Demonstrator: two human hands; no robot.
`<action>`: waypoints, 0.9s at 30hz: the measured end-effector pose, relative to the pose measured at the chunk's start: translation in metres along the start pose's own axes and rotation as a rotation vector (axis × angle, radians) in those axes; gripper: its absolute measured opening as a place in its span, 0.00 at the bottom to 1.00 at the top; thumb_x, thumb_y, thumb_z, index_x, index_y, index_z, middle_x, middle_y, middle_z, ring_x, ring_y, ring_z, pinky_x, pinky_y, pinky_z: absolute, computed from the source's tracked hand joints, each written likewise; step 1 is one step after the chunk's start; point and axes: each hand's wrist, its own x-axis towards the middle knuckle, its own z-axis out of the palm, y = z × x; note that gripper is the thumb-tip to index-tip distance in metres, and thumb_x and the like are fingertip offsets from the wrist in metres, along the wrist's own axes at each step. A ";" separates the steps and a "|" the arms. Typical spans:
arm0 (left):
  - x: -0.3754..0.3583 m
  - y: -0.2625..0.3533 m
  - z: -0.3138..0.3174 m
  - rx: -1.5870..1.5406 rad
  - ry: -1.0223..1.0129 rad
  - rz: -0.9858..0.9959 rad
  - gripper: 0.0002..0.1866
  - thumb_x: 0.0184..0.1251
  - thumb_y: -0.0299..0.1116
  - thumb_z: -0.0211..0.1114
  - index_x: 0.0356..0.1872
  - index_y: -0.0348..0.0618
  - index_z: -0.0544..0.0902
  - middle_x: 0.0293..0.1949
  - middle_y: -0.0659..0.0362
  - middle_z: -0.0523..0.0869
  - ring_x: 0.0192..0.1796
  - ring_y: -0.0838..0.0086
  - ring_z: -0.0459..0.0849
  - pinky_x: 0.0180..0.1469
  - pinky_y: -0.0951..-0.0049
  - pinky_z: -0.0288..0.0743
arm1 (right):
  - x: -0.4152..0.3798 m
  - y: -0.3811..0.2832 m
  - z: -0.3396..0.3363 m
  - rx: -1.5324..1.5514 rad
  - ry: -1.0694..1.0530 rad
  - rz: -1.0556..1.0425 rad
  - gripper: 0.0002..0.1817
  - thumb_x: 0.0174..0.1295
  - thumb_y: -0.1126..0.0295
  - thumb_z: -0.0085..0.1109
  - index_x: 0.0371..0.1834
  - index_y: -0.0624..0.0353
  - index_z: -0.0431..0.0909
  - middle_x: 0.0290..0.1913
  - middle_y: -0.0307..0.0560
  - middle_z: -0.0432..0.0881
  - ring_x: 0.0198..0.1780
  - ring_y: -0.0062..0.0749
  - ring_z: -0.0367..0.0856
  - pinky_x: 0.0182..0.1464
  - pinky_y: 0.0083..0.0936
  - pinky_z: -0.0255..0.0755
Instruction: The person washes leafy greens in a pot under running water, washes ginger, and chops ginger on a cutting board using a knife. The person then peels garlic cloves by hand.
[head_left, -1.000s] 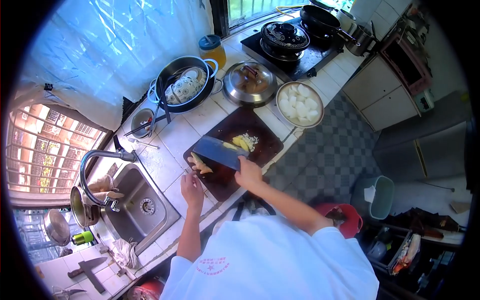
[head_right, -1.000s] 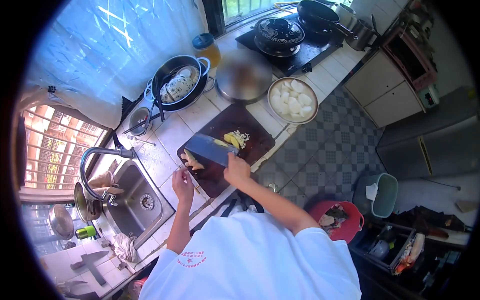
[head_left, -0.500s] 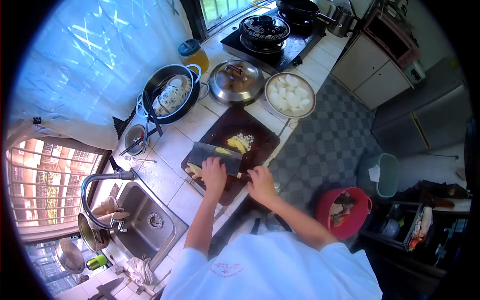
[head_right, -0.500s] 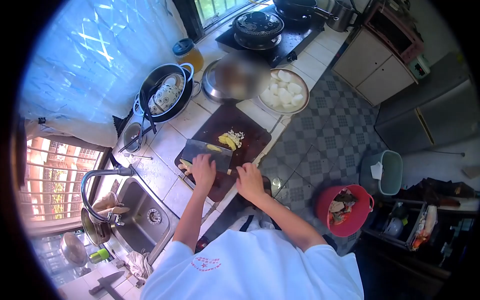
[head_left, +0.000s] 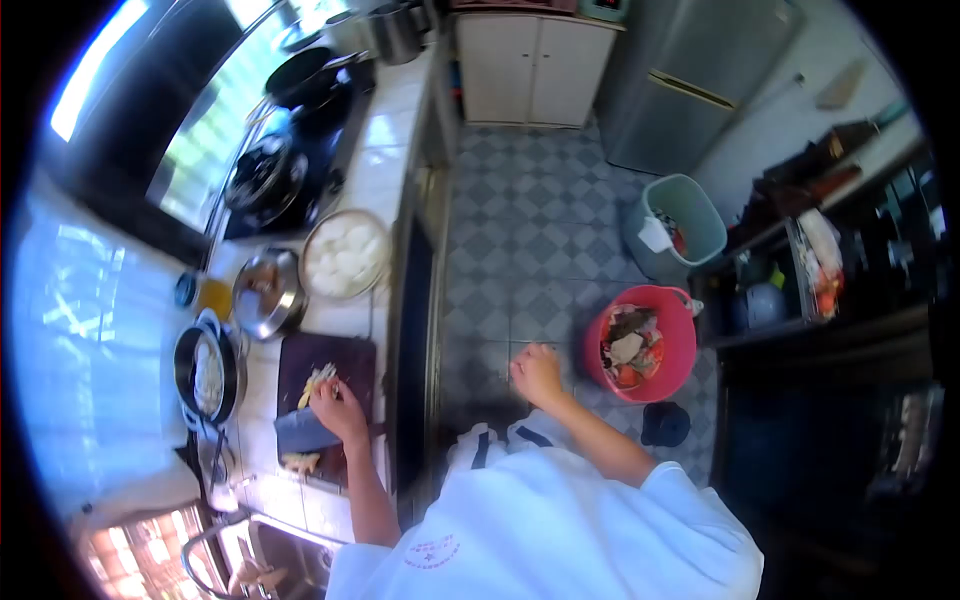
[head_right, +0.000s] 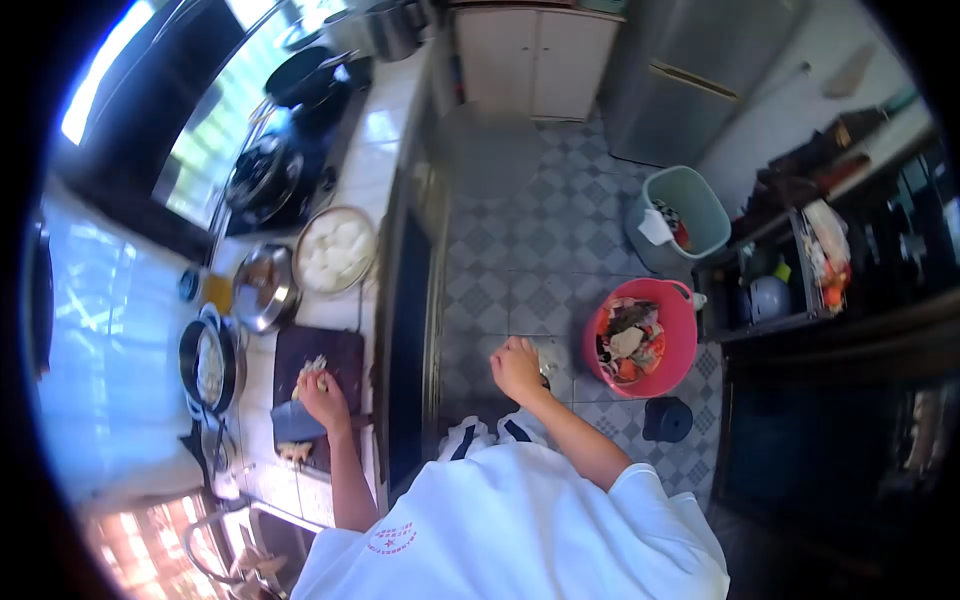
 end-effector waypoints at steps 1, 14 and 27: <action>-0.006 0.014 0.007 -0.002 -0.019 0.000 0.06 0.49 0.24 0.61 0.31 0.39 0.78 0.39 0.51 0.77 0.46 0.56 0.74 0.50 0.60 0.65 | 0.004 0.020 -0.010 -0.062 -0.030 0.011 0.09 0.46 0.66 0.60 0.30 0.55 0.79 0.36 0.45 0.73 0.44 0.41 0.71 0.44 0.37 0.64; 0.012 0.182 0.151 -0.132 -0.359 0.065 0.04 0.51 0.27 0.63 0.28 0.40 0.78 0.37 0.51 0.77 0.45 0.57 0.74 0.48 0.61 0.66 | 0.064 0.223 -0.095 0.172 -0.055 0.440 0.08 0.51 0.64 0.57 0.24 0.58 0.76 0.30 0.51 0.78 0.36 0.45 0.77 0.38 0.37 0.70; 0.155 0.434 0.416 -0.378 -0.807 0.703 0.06 0.46 0.27 0.62 0.28 0.41 0.79 0.32 0.51 0.79 0.39 0.54 0.75 0.44 0.59 0.67 | 0.126 0.363 -0.199 0.093 0.430 1.064 0.08 0.50 0.64 0.53 0.27 0.54 0.80 0.28 0.52 0.80 0.33 0.48 0.79 0.37 0.40 0.71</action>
